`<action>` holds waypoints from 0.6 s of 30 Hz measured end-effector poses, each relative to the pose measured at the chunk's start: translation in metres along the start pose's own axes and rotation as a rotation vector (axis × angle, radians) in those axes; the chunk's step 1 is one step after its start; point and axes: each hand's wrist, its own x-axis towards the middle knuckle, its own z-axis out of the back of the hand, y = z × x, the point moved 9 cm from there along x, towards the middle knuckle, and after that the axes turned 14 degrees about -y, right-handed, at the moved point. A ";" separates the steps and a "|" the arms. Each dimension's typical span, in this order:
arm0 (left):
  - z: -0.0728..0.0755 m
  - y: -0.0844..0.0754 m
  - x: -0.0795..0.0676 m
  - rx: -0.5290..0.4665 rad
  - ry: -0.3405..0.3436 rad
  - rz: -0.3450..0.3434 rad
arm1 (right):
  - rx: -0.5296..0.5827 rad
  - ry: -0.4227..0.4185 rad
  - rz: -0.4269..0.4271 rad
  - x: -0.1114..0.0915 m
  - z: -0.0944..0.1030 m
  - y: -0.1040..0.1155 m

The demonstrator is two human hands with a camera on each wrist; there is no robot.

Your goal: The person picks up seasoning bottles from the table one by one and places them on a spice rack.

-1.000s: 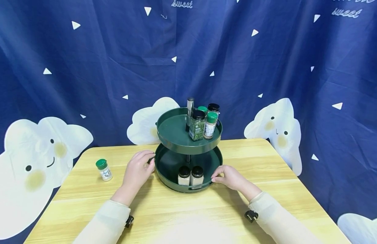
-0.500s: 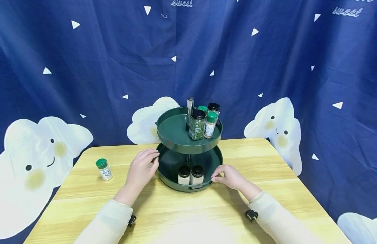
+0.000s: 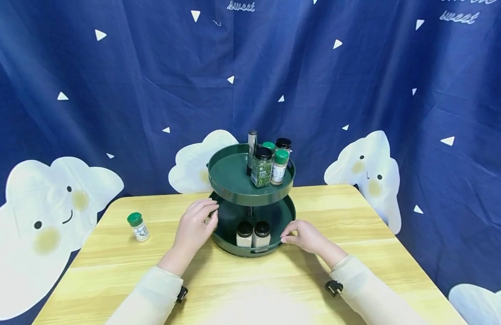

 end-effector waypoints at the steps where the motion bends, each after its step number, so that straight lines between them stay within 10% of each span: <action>1: -0.001 -0.001 0.000 0.002 -0.002 -0.007 | -0.001 0.001 -0.002 0.000 0.000 0.000; 18: -0.017 -0.014 -0.006 -0.025 0.006 -0.076 | 0.000 0.006 0.003 0.000 -0.001 0.001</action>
